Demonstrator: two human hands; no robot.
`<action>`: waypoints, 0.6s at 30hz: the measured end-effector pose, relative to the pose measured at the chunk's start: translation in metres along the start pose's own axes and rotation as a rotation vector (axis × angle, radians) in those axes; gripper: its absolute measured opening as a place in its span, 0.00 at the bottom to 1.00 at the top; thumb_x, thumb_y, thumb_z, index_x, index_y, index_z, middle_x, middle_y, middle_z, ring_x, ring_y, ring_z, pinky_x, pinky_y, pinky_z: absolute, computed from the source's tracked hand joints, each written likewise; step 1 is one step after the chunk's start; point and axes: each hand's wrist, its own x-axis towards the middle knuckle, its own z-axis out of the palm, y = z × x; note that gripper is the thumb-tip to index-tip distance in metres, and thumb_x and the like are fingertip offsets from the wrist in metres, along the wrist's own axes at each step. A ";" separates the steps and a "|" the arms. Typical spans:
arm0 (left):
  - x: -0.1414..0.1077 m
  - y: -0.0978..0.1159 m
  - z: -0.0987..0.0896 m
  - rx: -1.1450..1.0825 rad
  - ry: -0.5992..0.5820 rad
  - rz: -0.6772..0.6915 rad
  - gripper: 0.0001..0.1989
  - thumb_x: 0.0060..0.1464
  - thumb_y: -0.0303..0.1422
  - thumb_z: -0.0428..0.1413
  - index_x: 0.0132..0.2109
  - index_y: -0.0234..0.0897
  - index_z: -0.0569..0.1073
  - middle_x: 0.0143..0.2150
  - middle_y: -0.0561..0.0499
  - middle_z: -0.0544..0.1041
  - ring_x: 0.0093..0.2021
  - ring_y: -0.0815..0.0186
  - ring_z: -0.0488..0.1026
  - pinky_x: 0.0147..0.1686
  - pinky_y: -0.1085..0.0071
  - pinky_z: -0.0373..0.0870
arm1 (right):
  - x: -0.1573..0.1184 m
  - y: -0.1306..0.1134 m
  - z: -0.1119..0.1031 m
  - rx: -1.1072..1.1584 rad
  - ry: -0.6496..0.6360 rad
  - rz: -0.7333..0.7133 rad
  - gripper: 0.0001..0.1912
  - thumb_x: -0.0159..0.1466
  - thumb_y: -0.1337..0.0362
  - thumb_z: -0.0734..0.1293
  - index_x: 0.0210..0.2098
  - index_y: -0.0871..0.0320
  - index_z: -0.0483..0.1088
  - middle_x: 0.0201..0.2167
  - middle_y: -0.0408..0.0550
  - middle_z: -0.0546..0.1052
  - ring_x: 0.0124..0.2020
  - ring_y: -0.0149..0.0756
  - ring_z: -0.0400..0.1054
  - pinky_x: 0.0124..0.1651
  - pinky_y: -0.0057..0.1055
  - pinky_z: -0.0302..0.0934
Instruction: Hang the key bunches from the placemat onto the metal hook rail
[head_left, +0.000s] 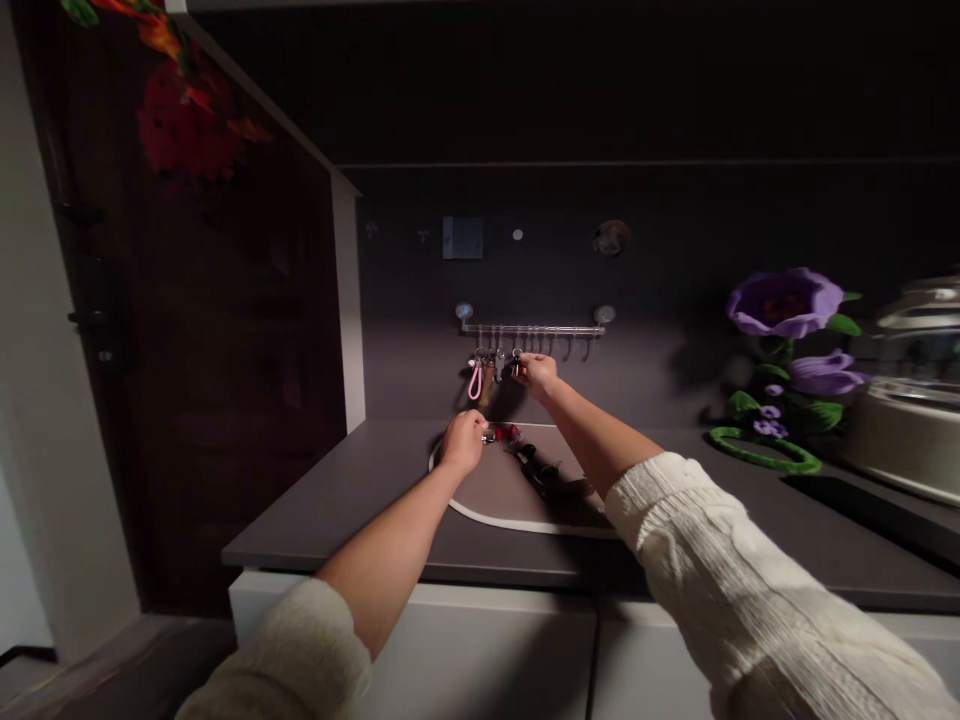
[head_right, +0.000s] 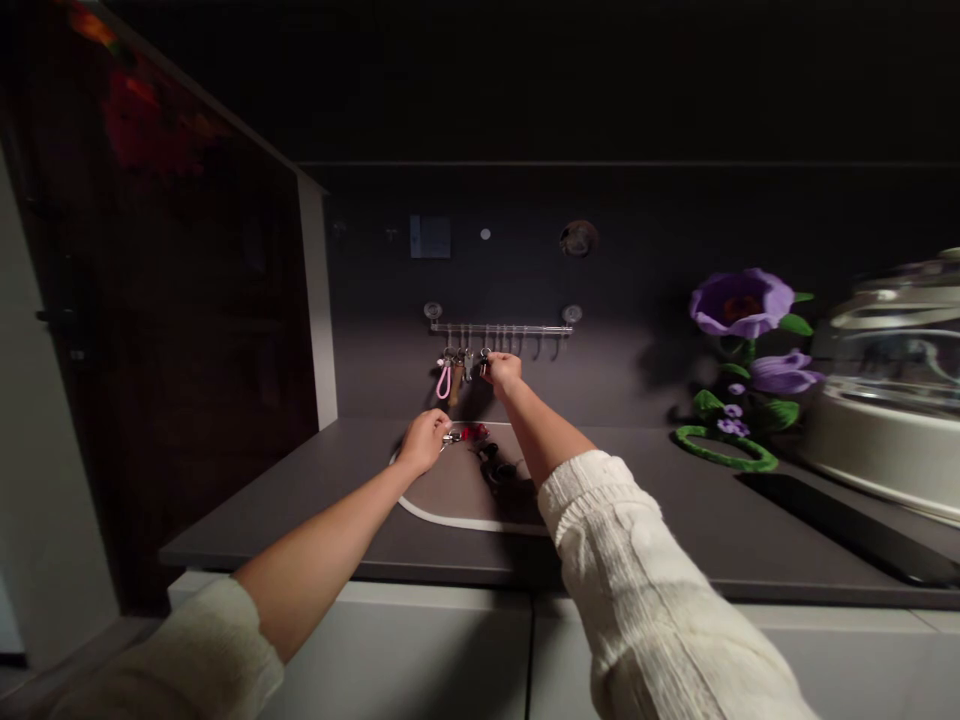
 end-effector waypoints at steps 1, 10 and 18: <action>0.000 0.000 0.000 -0.002 0.003 -0.006 0.07 0.51 0.28 0.49 0.32 0.34 0.71 0.35 0.48 0.74 0.36 0.68 0.69 0.38 0.73 0.62 | 0.000 0.000 -0.001 -0.003 0.002 0.001 0.08 0.57 0.76 0.59 0.22 0.62 0.62 0.13 0.38 0.65 0.14 0.21 0.59 0.21 0.20 0.60; 0.002 -0.004 0.000 -0.006 0.051 -0.082 0.09 0.52 0.27 0.47 0.33 0.35 0.71 0.35 0.47 0.74 0.37 0.67 0.69 0.38 0.72 0.62 | -0.012 0.002 -0.009 -0.017 0.014 0.032 0.08 0.54 0.79 0.59 0.23 0.62 0.63 0.13 0.39 0.65 0.15 0.21 0.59 0.22 0.19 0.59; 0.004 -0.009 -0.003 0.036 0.081 -0.133 0.10 0.52 0.26 0.45 0.33 0.35 0.71 0.36 0.47 0.73 0.38 0.67 0.68 0.39 0.73 0.61 | -0.037 0.013 -0.023 -0.048 -0.031 0.060 0.08 0.52 0.80 0.60 0.23 0.63 0.63 0.15 0.39 0.66 0.15 0.19 0.57 0.21 0.17 0.56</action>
